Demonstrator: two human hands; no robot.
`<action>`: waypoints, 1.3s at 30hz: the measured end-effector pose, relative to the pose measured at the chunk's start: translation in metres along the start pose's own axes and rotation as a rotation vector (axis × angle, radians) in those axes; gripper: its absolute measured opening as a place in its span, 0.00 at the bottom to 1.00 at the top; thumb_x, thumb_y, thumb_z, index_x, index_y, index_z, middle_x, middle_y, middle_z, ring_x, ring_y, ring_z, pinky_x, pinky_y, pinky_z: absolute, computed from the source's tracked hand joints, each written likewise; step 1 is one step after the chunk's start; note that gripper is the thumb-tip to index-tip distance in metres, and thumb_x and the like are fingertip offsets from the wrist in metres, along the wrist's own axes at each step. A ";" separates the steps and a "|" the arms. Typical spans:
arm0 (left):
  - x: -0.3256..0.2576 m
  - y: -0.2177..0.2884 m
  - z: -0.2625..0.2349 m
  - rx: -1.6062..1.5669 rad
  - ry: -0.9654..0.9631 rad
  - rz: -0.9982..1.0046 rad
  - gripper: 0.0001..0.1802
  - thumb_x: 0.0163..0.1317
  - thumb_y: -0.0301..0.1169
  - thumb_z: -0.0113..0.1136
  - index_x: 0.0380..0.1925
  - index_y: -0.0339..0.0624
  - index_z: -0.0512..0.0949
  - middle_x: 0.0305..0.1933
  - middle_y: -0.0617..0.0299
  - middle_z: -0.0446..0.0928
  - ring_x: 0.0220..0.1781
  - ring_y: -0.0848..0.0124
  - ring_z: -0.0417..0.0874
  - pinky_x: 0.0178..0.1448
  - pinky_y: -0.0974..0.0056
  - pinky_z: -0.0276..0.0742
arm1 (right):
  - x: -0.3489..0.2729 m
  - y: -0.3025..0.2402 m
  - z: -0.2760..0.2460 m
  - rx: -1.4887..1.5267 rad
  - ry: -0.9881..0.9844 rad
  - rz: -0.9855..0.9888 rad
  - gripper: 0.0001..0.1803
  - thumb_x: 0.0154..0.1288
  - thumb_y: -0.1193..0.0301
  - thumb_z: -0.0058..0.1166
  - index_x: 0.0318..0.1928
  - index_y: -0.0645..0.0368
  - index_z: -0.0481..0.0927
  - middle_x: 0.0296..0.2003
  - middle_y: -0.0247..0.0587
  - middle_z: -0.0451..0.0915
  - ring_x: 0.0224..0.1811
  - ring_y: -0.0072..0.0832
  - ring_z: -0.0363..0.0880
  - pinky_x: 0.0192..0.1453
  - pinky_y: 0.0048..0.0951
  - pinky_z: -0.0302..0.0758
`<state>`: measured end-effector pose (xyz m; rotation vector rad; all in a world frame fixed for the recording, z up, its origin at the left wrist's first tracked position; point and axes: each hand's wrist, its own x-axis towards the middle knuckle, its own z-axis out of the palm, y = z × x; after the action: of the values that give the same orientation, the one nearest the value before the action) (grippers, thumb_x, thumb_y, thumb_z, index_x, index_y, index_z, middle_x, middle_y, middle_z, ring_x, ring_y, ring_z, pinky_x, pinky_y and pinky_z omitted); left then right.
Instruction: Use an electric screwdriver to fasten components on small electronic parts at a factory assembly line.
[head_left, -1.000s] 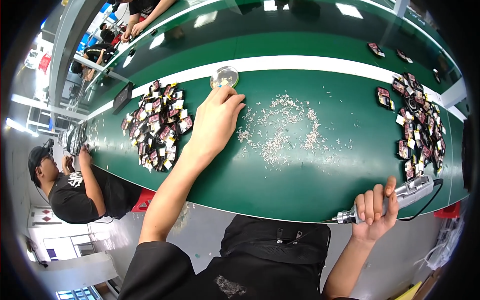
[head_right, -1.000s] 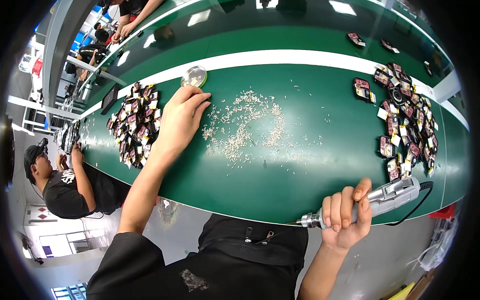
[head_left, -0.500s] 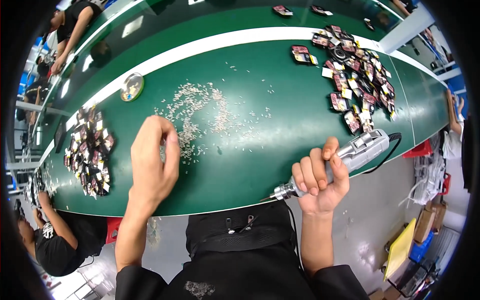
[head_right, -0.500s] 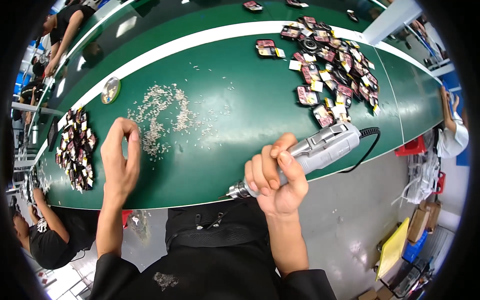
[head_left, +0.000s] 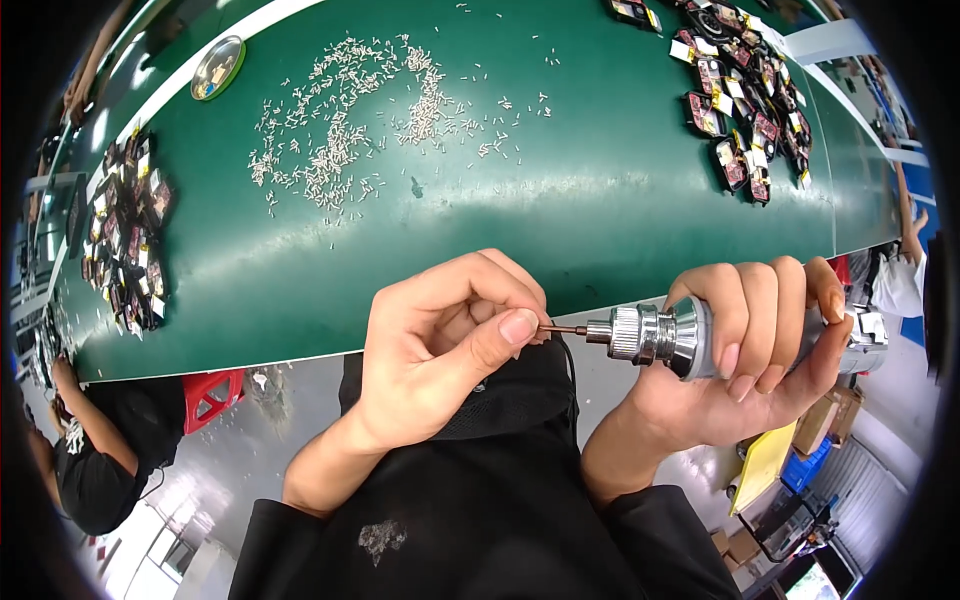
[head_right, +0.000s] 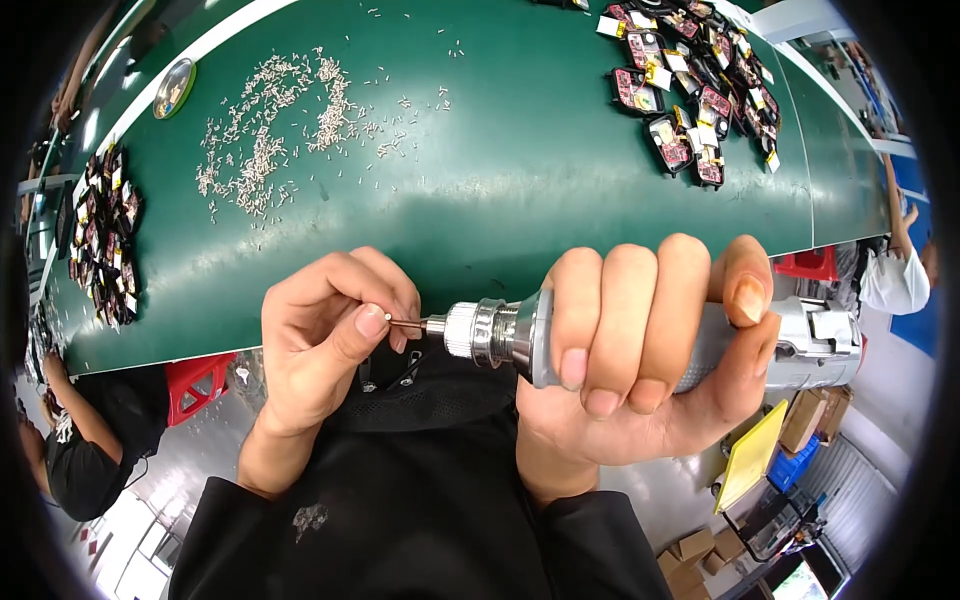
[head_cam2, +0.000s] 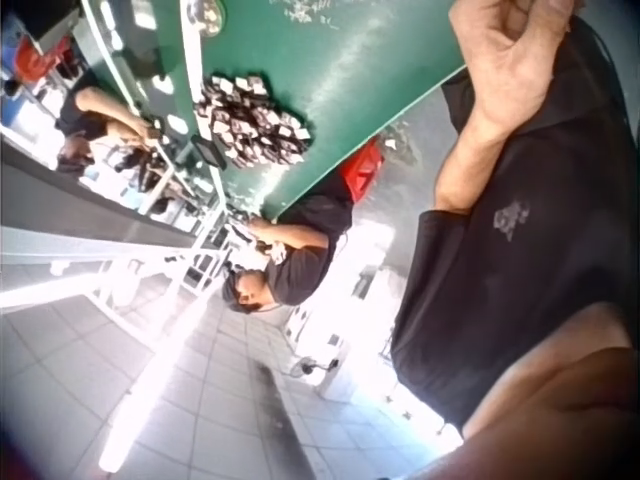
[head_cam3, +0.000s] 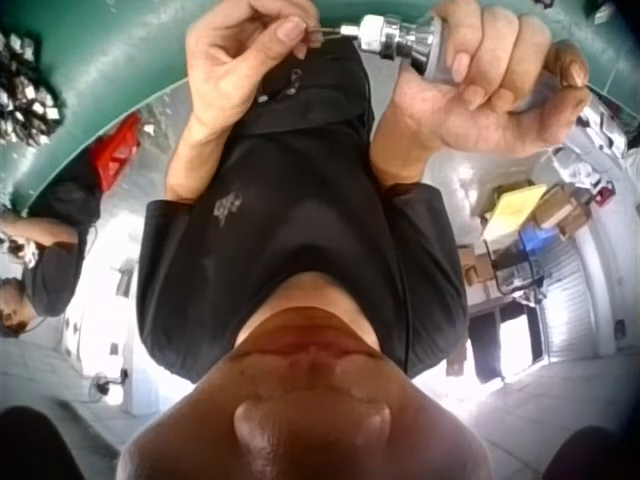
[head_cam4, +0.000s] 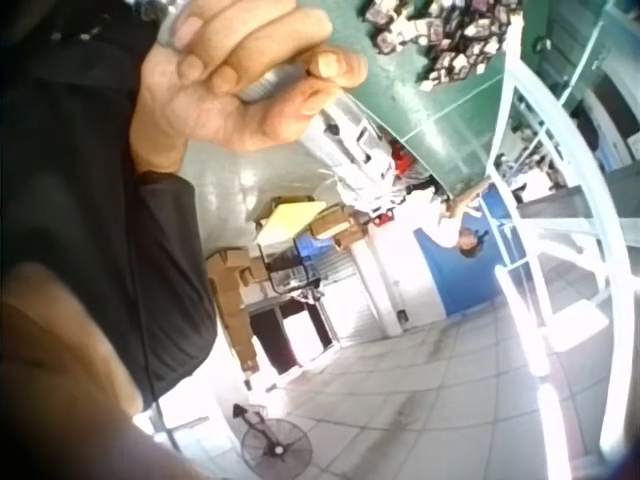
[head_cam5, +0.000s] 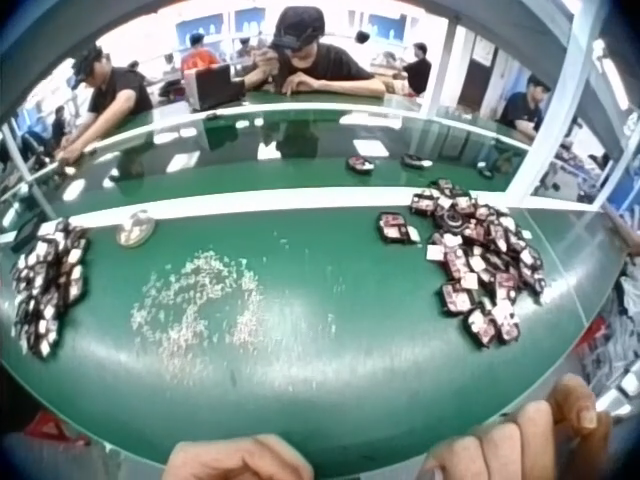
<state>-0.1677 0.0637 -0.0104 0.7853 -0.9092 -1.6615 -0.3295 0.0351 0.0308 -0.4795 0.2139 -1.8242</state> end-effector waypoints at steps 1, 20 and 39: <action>-0.001 -0.001 0.000 -0.006 -0.002 0.002 0.08 0.63 0.27 0.55 0.30 0.30 0.72 0.31 0.50 0.73 0.30 0.71 0.73 0.34 0.69 0.70 | 0.000 0.001 0.001 -0.002 0.005 0.001 0.07 0.64 0.69 0.49 0.34 0.59 0.70 0.11 0.26 0.59 0.11 0.15 0.58 0.19 0.19 0.61; 0.019 0.001 0.010 0.788 -0.179 0.297 0.06 0.48 0.15 0.59 0.26 0.31 0.74 0.25 0.54 0.73 0.25 0.62 0.73 0.30 0.63 0.69 | 0.002 -0.014 -0.031 -0.070 -0.108 0.052 0.08 0.69 0.67 0.42 0.39 0.59 0.68 0.13 0.28 0.61 0.12 0.17 0.60 0.21 0.21 0.62; 0.192 -0.028 0.085 1.568 -0.157 0.461 0.13 0.53 0.29 0.62 0.27 0.29 0.70 0.24 0.44 0.74 0.32 0.47 0.77 0.36 0.50 0.72 | -0.025 -0.066 -0.045 -0.110 0.226 -0.133 0.07 0.69 0.68 0.38 0.35 0.56 0.64 0.12 0.27 0.59 0.09 0.18 0.55 0.18 0.25 0.63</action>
<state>-0.3003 -0.1016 -0.0043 1.2567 -2.3144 -0.3377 -0.4000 0.0740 0.0102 -0.3705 0.4482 -2.0048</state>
